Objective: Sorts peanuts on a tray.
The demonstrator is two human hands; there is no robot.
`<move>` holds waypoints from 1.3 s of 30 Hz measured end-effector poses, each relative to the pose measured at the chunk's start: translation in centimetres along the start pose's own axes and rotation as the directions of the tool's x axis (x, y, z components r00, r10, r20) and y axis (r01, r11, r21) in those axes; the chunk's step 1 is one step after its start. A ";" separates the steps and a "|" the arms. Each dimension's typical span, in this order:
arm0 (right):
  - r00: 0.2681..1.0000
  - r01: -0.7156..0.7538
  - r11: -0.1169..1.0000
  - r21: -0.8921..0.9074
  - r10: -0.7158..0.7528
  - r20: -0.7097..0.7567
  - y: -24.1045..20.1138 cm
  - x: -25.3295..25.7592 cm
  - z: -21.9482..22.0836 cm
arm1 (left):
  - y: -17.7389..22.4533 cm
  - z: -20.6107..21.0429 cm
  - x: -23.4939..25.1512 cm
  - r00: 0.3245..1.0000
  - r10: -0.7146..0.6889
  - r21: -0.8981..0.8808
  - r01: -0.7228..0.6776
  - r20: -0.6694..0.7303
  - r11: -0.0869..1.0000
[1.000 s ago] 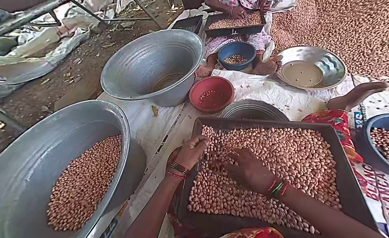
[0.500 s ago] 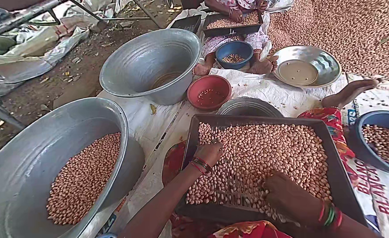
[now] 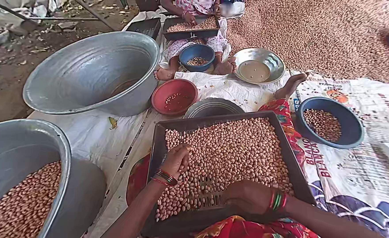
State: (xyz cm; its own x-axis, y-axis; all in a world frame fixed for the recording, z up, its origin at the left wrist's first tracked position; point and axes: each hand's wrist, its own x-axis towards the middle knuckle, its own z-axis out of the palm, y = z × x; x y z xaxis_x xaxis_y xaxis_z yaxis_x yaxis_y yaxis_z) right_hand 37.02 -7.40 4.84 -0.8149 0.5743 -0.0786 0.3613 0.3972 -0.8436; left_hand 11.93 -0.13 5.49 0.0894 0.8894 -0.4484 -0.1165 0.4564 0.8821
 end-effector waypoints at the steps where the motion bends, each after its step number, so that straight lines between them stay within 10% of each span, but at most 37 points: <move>1: 0.992 -0.006 0.999 0.053 -0.001 0.128 -0.5 1.5 1.2 | -0.1 -0.1 -0.1 1.000 -0.001 -0.144 0.002 0.013 0.990; 6: 0.913 0.164 0.986 -0.038 -0.137 0.383 -2.2 11.4 6.9 | -1.3 -1.0 -0.2 0.953 0.237 -0.491 -0.118 0.188 0.863; 11: 0.991 0.128 0.956 -0.263 -0.130 0.011 0.0 15.7 5.8 | -1.0 -1.6 -1.3 0.957 0.263 -0.532 -0.162 0.119 0.831; 15: 0.937 -0.127 0.989 -0.077 0.094 -0.337 2.1 11.4 -3.1 | -1.1 -2.0 -1.8 0.977 0.201 -0.464 -0.146 0.071 0.874; 20: 0.728 -0.340 0.939 0.041 0.291 -0.621 2.0 -0.5 -8.8 | -1.6 0.6 -2.1 0.997 -0.070 -0.220 0.071 0.014 0.973; 24: 0.753 -0.504 0.863 -0.018 0.430 -0.498 0.4 -5.6 -6.9 | -2.3 3.3 -2.2 0.966 -0.186 0.125 0.165 0.181 0.978; 30: 0.822 -0.527 0.837 -0.147 0.458 -0.337 -0.6 -7.1 -4.1 | -3.6 5.8 -2.4 0.795 -0.320 0.693 -0.167 0.515 0.701; 35: 0.834 -0.538 0.829 -0.152 0.497 -0.239 -1.0 -5.9 -3.6 | -3.5 7.8 -2.6 0.703 -0.509 0.862 -0.335 0.497 0.380; 39: 0.807 -0.550 0.819 -0.165 0.469 -0.359 -0.6 -6.0 -3.2 | -3.8 8.2 -2.7 0.606 -0.544 0.813 -0.394 0.581 0.430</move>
State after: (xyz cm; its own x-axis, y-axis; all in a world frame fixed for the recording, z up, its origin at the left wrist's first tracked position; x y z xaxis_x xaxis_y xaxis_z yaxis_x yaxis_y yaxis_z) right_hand 43.21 -8.76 7.51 -0.3251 0.9068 -0.2685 0.8185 0.1276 -0.5602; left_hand 20.26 -4.44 4.56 0.6923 0.2750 -0.6671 0.7184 -0.1755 0.6731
